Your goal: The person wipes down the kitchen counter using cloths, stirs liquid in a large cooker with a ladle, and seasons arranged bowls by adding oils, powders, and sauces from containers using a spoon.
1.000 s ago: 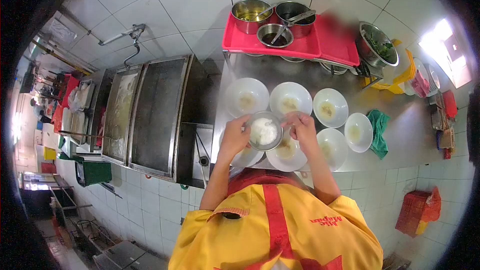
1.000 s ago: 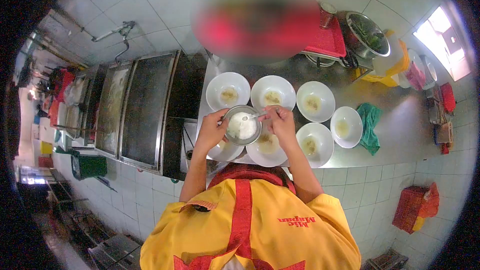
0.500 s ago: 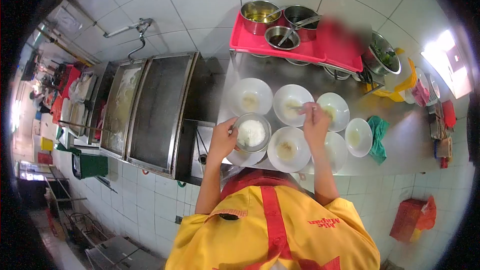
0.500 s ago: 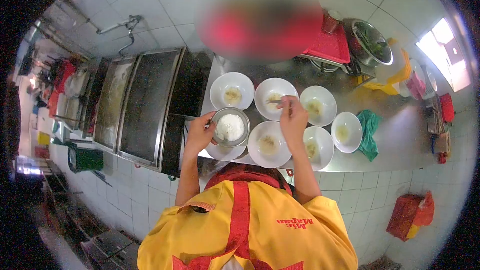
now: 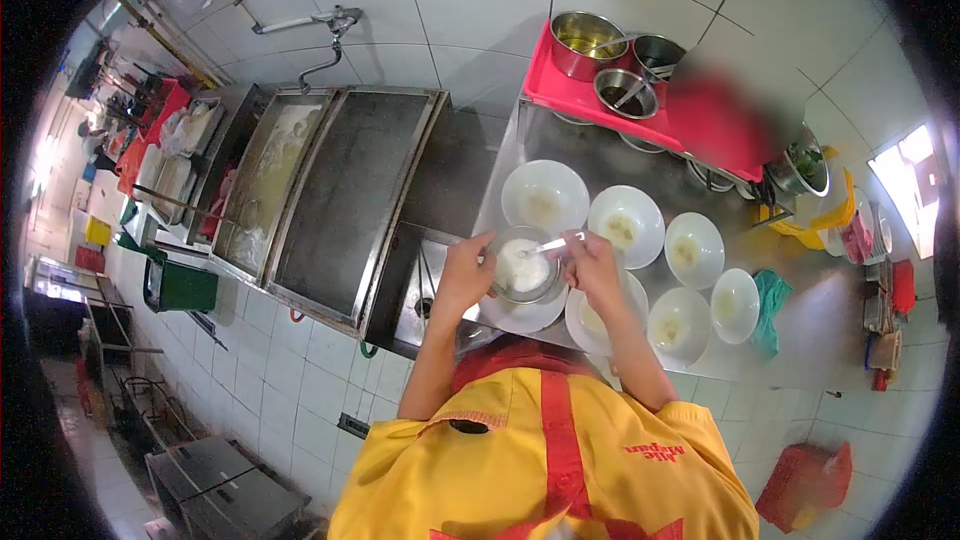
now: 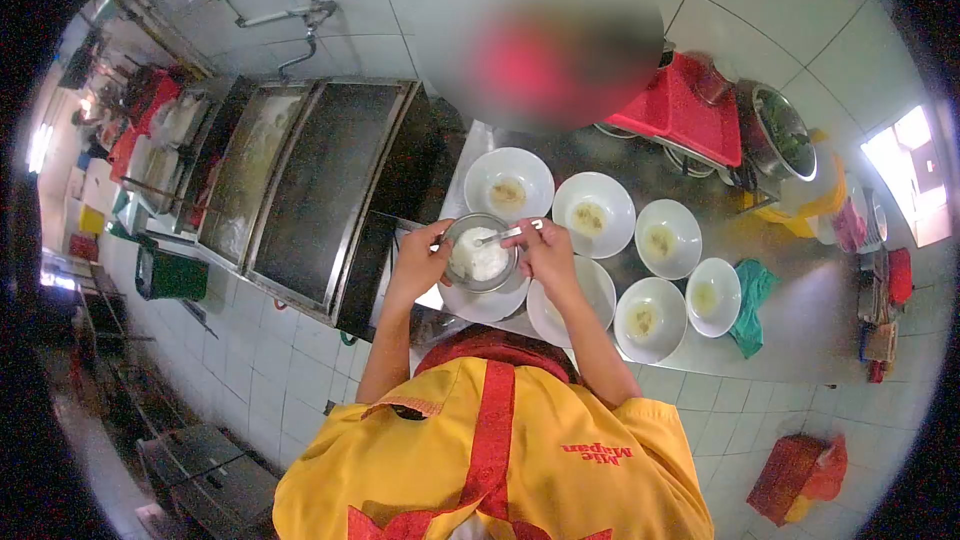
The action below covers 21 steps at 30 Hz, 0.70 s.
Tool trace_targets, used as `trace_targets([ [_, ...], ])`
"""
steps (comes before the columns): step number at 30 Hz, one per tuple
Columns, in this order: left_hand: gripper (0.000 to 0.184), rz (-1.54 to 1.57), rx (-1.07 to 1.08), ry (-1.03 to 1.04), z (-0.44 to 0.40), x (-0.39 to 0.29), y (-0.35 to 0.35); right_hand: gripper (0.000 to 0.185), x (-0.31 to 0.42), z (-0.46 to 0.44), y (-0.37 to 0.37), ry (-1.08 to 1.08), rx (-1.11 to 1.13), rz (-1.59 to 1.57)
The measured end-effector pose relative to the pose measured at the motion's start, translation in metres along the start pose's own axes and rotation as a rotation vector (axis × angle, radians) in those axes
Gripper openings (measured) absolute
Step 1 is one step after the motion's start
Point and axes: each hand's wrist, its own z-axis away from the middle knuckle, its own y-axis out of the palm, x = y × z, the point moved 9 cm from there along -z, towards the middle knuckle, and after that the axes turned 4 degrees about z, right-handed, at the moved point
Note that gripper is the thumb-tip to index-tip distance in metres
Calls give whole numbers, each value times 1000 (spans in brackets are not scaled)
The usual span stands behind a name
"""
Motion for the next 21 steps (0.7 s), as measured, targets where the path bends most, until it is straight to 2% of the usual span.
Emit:
trace_targets([
  [4,37,41,-43,-1,8,-4,-27,24,18,-13,-12,13,15,-151],
  [6,36,-144,-97,36,10,-10,-43,23,30,-20,-21,-30,-1,-204],
  [8,35,-156,-118,67,5,20,-54,23,27,-38,-30,-59,-46,-205],
  [9,35,-170,-137,94,5,14,-58,22,26,-47,-35,-84,-92,-208],
  [10,34,-6,-106,-16,7,21,-58,22,27,-50,-43,-95,-193,-43],
  [11,34,-4,-105,-17,9,17,-58,22,16,-55,-44,-93,-194,-41],
  [13,34,20,-91,-17,9,11,-59,20,61,-33,-48,-647,-577,688],
  [14,34,23,-99,-16,7,12,-60,20,57,-34,-48,-653,-570,689],
  [16,33,-25,-124,-43,8,19,-58,18,60,-16,-35,-440,-498,513],
  [17,33,-26,-124,-48,7,21,-55,18,62,-7,-27,-436,-495,514],
  [19,34,-33,-40,-7,1,20,-40,17,62,6,3,-452,-285,336],
  [21,36,-5,-9,10,-1,14,-28,18,62,17,24,-455,-234,393],
])
